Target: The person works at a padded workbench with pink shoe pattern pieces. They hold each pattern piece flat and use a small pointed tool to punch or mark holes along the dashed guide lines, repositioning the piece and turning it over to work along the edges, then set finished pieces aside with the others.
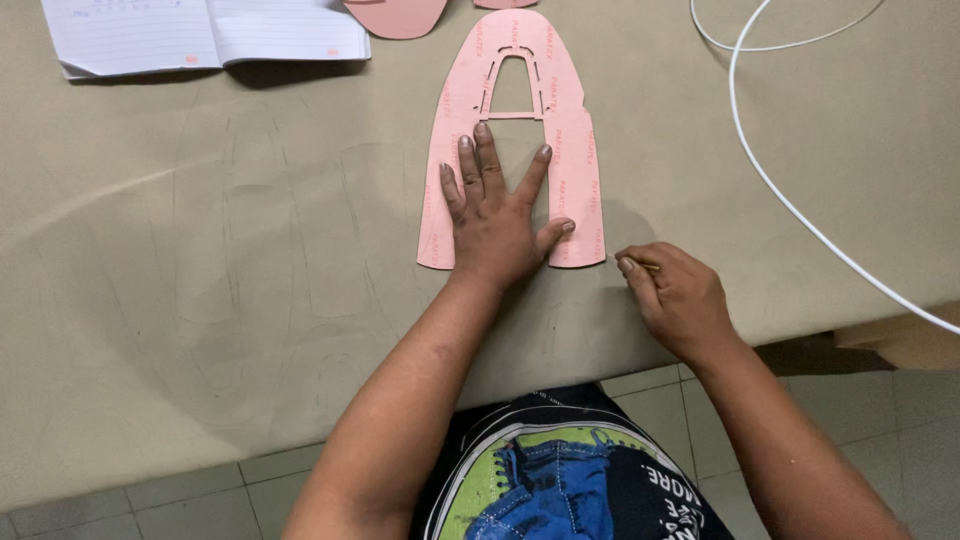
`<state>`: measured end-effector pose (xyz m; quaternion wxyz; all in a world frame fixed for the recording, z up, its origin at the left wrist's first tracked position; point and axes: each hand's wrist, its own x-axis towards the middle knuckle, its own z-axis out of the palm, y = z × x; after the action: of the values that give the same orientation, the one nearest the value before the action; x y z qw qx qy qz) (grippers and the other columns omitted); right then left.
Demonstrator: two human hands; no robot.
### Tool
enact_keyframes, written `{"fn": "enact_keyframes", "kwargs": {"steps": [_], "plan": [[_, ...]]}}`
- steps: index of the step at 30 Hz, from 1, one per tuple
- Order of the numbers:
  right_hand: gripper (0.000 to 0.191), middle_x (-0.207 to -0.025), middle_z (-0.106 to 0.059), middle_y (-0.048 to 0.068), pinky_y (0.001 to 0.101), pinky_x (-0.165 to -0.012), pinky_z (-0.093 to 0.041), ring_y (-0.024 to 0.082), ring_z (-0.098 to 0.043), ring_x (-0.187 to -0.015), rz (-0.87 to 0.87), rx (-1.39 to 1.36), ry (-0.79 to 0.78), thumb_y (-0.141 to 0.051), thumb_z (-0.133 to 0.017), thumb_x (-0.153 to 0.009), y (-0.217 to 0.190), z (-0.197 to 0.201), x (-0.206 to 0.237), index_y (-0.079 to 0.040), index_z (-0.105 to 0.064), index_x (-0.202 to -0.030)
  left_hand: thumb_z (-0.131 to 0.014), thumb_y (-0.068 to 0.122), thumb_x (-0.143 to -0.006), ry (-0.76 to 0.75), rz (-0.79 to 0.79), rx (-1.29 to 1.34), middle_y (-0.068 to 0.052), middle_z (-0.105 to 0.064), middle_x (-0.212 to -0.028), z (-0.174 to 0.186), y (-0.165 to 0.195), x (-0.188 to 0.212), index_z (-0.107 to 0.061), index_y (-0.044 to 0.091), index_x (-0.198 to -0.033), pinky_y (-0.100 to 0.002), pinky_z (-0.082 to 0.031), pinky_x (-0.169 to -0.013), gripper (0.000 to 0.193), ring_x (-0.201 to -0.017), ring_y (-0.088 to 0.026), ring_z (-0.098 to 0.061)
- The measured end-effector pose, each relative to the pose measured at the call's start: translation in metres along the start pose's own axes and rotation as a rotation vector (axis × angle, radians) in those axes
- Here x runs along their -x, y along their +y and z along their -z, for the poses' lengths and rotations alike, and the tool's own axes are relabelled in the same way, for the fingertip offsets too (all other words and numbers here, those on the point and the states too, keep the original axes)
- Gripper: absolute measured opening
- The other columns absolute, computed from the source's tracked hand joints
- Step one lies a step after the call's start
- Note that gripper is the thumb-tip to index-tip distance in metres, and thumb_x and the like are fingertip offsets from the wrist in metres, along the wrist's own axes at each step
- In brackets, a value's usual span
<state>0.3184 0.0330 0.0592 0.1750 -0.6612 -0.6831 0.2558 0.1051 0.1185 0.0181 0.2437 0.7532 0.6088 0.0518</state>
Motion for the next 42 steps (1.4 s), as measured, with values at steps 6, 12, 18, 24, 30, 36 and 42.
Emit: {"fn": "enact_keyframes", "kwargs": {"steps": [6,12,18,24,30,36,42], "plan": [[0.015,-0.099,-0.075,0.009,0.0335,-0.072,-0.057,0.023,-0.073,-0.079,-0.030,-0.058,0.040,-0.016,-0.066,-0.099,-0.002,-0.006,0.011,-0.005,-0.075,-0.105,-0.068,0.068,-0.084,0.062,-0.036,-0.007,-0.030,0.008,-0.166,-0.005,-0.007,0.001,-0.034,0.037,-0.159,-0.068,0.006,-0.121,0.089,-0.155,-0.049,0.010],[0.013,-0.096,-0.074,0.010,0.0349,-0.073,-0.056,0.025,-0.072,-0.081,0.010,-0.022,0.071,-0.015,-0.068,-0.100,-0.006,-0.014,0.011,-0.005,-0.074,-0.103,-0.066,0.069,-0.084,0.046,-0.033,-0.005,-0.030,0.008,-0.166,-0.006,-0.009,0.001,-0.035,0.037,-0.159,-0.068,0.006,-0.121,0.087,-0.155,-0.049,0.010],[0.010,-0.094,-0.072,0.011,0.0349,-0.075,-0.057,0.026,-0.071,-0.082,0.188,-0.163,0.079,-0.010,-0.069,-0.097,-0.022,-0.037,0.009,-0.003,-0.072,-0.103,-0.065,0.070,-0.086,0.068,-0.051,-0.015,-0.031,0.007,-0.166,-0.010,-0.008,0.000,-0.034,0.037,-0.159,-0.068,0.005,-0.121,0.086,-0.154,-0.050,0.009],[0.009,-0.096,-0.073,0.011,0.0338,-0.073,-0.058,0.024,-0.072,-0.081,0.083,-0.130,0.124,-0.009,-0.067,-0.099,-0.020,-0.026,0.014,-0.003,-0.072,-0.104,-0.066,0.070,-0.086,0.105,-0.069,-0.006,-0.031,0.005,-0.166,-0.013,-0.010,0.001,-0.036,0.036,-0.159,-0.069,0.005,-0.121,0.087,-0.155,-0.050,0.008],[0.010,-0.095,-0.072,0.012,0.0351,-0.075,-0.056,0.026,-0.071,-0.082,0.201,-0.182,0.122,-0.008,-0.068,-0.098,-0.029,-0.043,0.013,-0.001,-0.072,-0.103,-0.065,0.070,-0.086,0.102,-0.067,-0.011,-0.031,0.004,-0.166,-0.014,-0.009,0.001,-0.037,0.036,-0.158,-0.068,0.004,-0.121,0.085,-0.154,-0.050,0.008],[0.010,-0.096,-0.073,0.011,0.0329,-0.072,-0.057,0.023,-0.072,-0.080,0.103,-0.157,0.118,-0.010,-0.067,-0.100,-0.025,-0.040,0.013,-0.002,-0.072,-0.103,-0.064,0.070,-0.086,0.106,-0.071,-0.010,-0.031,0.003,-0.166,-0.013,-0.011,0.002,-0.039,0.036,-0.157,-0.068,0.004,-0.122,0.083,-0.155,-0.050,0.007],[0.011,-0.095,-0.072,0.011,0.0348,-0.073,-0.056,0.026,-0.071,-0.080,0.151,-0.176,0.106,-0.010,-0.067,-0.099,-0.033,-0.047,0.006,-0.002,-0.072,-0.103,-0.065,0.068,-0.087,0.105,-0.068,0.007,-0.030,0.002,-0.166,-0.009,-0.011,0.000,-0.041,0.036,-0.156,-0.067,0.003,-0.122,0.080,-0.155,-0.050,0.005]]}}
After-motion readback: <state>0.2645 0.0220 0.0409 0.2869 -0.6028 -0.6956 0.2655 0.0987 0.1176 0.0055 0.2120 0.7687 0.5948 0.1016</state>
